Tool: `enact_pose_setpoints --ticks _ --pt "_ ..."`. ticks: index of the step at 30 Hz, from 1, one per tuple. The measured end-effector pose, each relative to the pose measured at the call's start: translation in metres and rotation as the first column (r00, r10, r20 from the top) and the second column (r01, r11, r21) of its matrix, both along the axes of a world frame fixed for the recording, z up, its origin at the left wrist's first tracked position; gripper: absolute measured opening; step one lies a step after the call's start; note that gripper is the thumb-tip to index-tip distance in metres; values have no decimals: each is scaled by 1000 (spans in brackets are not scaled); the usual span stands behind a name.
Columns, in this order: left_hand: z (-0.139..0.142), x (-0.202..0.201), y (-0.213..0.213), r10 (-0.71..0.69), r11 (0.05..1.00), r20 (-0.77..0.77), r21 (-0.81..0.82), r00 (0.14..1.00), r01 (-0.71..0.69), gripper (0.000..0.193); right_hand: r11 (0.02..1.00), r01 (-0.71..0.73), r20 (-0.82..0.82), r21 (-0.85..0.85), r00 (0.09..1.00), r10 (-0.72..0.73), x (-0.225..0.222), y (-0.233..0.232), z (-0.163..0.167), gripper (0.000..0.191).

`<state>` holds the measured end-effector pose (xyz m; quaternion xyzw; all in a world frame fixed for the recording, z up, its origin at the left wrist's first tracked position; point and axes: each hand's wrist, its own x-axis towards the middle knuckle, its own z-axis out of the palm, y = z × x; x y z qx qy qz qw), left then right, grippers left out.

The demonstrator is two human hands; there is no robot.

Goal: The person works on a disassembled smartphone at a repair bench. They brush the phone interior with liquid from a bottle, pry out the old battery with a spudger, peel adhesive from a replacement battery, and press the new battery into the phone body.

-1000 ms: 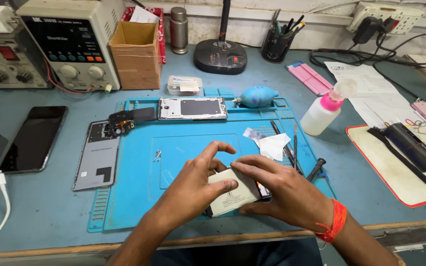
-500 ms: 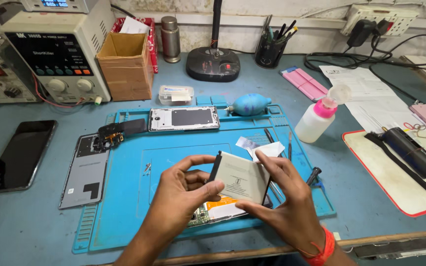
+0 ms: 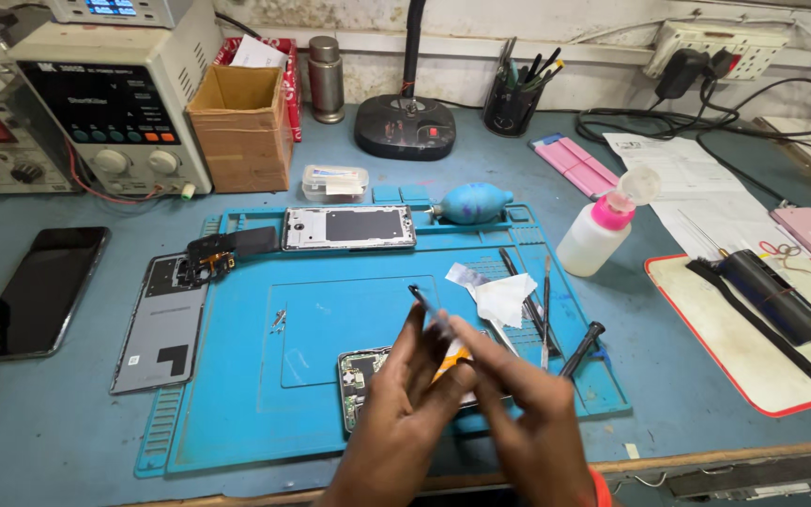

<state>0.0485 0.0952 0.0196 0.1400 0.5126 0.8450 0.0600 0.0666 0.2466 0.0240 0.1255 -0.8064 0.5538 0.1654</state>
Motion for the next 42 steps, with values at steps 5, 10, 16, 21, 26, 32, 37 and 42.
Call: enact_pose_setpoints --ticks 5,10,16,21,26,32,37,42 --pt "-7 -9 -12 -61 995 126 90 990 49 44 965 -79 -108 249 988 108 1 2 13 49" --pt "-9 -18 -13 52 999 43 5 998 -52 35 973 -59 -121 223 989 88 2 -3 13 41" --pt "-2 -23 -28 12 989 109 -145 994 4 33 954 9 242 -298 968 67 -16 18 9 44" --pt "1 -24 -32 -71 982 124 -167 990 92 34 773 -15 476 -634 781 404 -30 37 -7 35" --pt "-3 -27 -36 -132 976 62 -167 989 140 36 701 -93 430 -707 731 530 -31 46 -18 32" --pt "1 -26 -34 -93 979 90 -174 992 107 39 777 -52 454 -627 787 418 -31 41 -16 33" --pt "19 -27 -40 -11 972 75 -234 997 28 57 962 -46 365 -270 920 146 -28 38 -7 36" --pt "28 -27 -54 -150 870 37 -470 988 150 60 971 6 387 -238 918 89 -26 28 -4 36"
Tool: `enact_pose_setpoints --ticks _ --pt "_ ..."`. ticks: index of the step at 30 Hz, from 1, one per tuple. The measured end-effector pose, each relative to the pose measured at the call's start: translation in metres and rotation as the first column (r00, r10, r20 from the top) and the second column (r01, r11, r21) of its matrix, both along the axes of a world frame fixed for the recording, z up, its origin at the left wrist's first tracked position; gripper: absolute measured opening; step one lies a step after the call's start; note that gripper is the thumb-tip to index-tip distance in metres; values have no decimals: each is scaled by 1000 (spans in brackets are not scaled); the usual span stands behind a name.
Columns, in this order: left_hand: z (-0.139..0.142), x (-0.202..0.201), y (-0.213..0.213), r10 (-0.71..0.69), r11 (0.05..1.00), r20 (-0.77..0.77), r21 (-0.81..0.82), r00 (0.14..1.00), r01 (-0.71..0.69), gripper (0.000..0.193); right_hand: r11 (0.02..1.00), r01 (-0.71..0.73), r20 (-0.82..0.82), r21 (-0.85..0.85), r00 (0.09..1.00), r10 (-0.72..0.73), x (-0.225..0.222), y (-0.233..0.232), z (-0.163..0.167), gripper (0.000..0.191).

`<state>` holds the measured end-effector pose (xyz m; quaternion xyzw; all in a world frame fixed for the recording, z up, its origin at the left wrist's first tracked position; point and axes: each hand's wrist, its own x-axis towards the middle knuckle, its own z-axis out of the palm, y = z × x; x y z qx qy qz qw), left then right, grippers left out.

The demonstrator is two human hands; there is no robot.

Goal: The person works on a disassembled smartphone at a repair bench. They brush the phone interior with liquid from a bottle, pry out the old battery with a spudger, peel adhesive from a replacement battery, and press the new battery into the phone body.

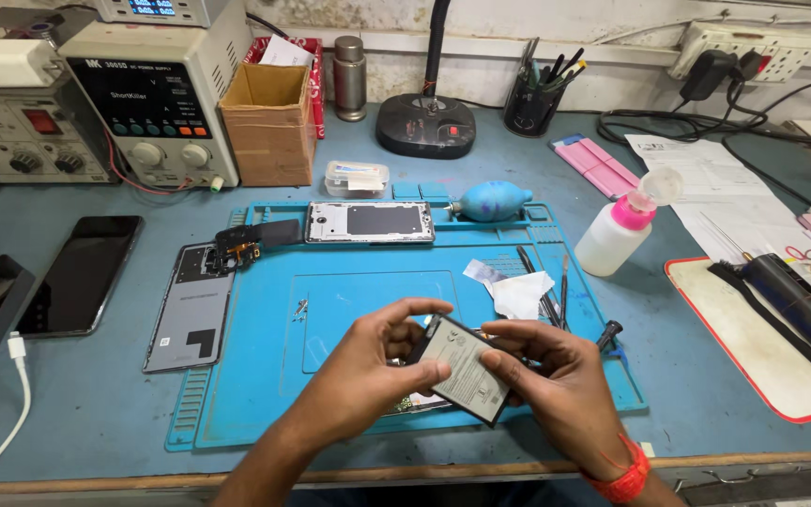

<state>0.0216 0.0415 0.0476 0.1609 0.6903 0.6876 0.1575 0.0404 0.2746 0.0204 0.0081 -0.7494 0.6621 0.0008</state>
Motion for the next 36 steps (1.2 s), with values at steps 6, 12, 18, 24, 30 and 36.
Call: enact_pose_setpoints --ticks 6,12,18,24,30,36 --pt "-6 -4 -1 94 995 -28 -21 995 -95 49 883 28 -593 468 751 290 6 -4 12 66" --pt "-4 -2 1 90 995 49 39 995 -92 57 777 -25 -436 629 816 380 7 -8 16 75" --pt "8 6 -9 4 951 -642 -236 767 -202 82 798 68 -506 599 805 311 5 -9 13 70" --pt "17 15 -9 -337 820 -620 -563 709 -101 66 840 -85 -343 536 887 309 9 -14 6 61" --pt "6 5 -29 -265 805 -589 -571 763 -161 69 841 -25 -500 541 794 345 9 -17 7 82" --pt "-3 -70 -130 -103 699 -723 -541 683 -467 72 853 177 -670 491 703 240 2 3 10 71"
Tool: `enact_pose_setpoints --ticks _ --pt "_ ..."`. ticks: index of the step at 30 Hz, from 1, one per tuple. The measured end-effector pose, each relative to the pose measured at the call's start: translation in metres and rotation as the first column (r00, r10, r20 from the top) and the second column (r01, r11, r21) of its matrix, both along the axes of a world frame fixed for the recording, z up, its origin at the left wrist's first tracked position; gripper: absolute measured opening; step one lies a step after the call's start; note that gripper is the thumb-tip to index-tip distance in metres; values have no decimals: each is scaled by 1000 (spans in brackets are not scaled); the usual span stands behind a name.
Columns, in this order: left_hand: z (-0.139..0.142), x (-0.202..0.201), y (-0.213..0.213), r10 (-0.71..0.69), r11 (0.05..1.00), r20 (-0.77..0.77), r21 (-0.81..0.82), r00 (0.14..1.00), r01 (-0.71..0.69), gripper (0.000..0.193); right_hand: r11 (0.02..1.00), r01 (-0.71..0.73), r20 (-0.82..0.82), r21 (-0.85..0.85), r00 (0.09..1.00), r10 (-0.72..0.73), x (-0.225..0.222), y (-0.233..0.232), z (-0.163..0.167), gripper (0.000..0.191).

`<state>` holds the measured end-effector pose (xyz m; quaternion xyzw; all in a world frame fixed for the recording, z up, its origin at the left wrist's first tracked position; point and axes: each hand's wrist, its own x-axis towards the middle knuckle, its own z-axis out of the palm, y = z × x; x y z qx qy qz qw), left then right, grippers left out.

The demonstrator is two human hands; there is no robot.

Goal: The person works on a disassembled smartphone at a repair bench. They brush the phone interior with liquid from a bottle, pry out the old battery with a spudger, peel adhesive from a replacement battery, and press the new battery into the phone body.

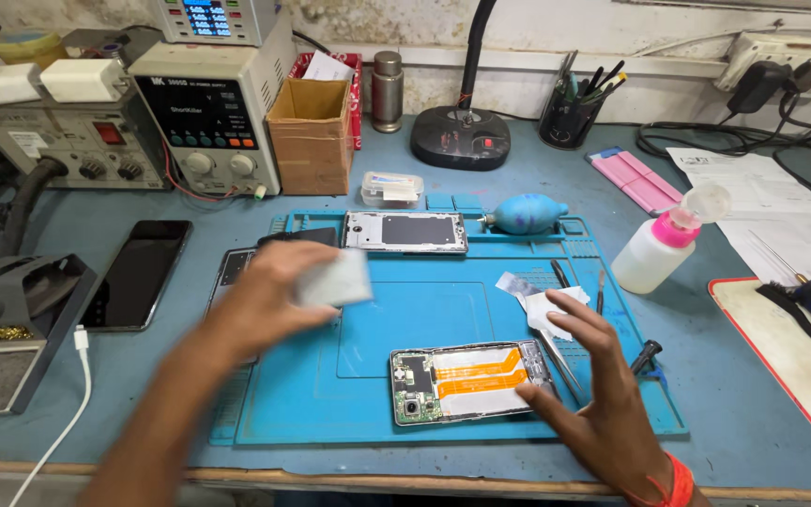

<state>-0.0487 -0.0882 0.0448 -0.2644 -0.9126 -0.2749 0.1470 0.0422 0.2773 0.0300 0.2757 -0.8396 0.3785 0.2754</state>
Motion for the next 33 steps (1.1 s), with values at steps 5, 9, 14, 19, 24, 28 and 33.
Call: enact_pose_setpoints --ticks 5,9,14,19,24,28,33 --pt "-19 -26 -51 180 983 134 -70 975 -171 69 996 83 11 -34 996 -83 -7 9 -7 50" --pt "-32 -35 -61 183 982 153 -66 971 -174 68 994 111 17 -3 994 -111 -9 11 -11 34" --pt "-39 -41 -64 179 983 166 -75 970 -168 64 984 165 -26 64 986 -164 -10 11 -12 25" --pt "-32 -23 -43 211 968 -55 -125 976 -216 64 960 203 -38 192 979 -200 -11 19 -11 23" --pt "-35 41 22 28 993 239 104 971 -55 85 951 226 62 211 968 -244 -9 31 -12 21" --pt "-30 73 61 -218 976 141 31 966 216 107 931 268 97 248 949 -299 -9 35 -15 16" --pt "-11 77 74 -108 991 306 -39 946 126 101 913 327 99 245 928 -359 -13 37 -17 11"
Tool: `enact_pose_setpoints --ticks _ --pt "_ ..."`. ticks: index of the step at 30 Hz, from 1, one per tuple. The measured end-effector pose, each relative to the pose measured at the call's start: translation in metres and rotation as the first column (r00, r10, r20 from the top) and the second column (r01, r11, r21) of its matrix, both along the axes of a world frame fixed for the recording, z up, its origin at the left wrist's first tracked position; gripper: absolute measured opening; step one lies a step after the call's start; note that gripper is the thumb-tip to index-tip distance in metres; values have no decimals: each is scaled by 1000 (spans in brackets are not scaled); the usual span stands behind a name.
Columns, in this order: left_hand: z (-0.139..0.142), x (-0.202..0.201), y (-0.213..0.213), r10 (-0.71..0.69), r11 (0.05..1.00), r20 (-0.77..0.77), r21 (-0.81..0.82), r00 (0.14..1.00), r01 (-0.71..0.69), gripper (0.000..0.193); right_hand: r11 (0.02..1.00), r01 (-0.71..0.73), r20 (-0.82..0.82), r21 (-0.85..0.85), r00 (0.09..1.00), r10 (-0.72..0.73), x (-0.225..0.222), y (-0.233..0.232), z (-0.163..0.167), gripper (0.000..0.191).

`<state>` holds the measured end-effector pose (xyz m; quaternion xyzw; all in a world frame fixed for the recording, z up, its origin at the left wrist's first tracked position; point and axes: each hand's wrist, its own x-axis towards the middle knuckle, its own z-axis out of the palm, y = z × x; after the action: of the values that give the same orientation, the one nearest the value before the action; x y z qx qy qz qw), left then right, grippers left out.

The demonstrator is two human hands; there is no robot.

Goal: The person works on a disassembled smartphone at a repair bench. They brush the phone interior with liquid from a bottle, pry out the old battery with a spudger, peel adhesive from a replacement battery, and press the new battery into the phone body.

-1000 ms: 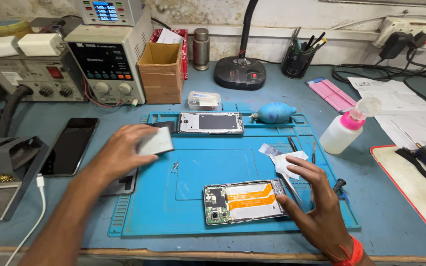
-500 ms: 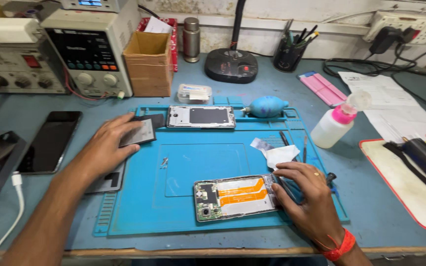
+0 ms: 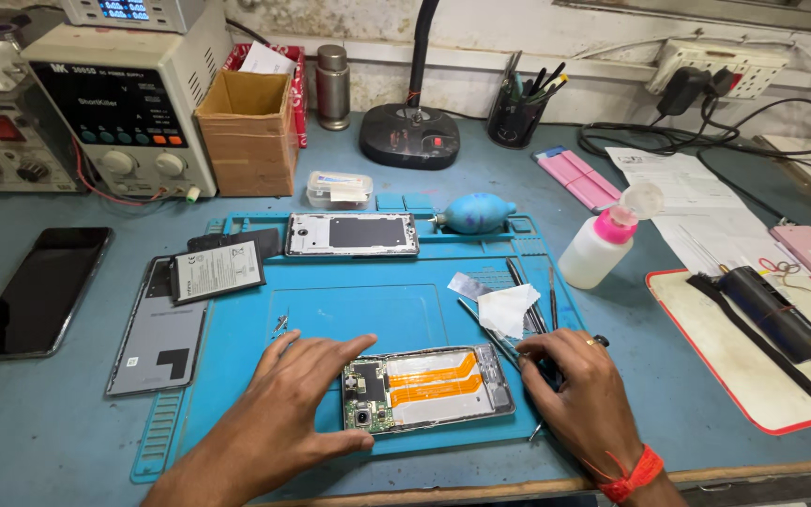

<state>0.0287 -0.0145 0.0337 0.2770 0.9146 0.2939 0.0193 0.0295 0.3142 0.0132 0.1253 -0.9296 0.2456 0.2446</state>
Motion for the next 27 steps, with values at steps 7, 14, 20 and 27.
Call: enact_pose_setpoints --ticks 7,14,20,27 --pt "4 1 0 7 1000 -74 28 997 -5 88 999 41 13 29 999 -41 0 -3 2 11" --pt "-2 2 -11 3 987 -263 156 965 39 77 989 -148 -140 25 979 150 10 -12 11 26" --pt "-20 2 -29 -8 998 -93 67 996 15 77 997 -72 -43 40 996 74 4 3 18 20" --pt "-39 1 -38 15 995 -144 97 989 0 90 987 156 158 -29 976 -149 0 23 31 21"
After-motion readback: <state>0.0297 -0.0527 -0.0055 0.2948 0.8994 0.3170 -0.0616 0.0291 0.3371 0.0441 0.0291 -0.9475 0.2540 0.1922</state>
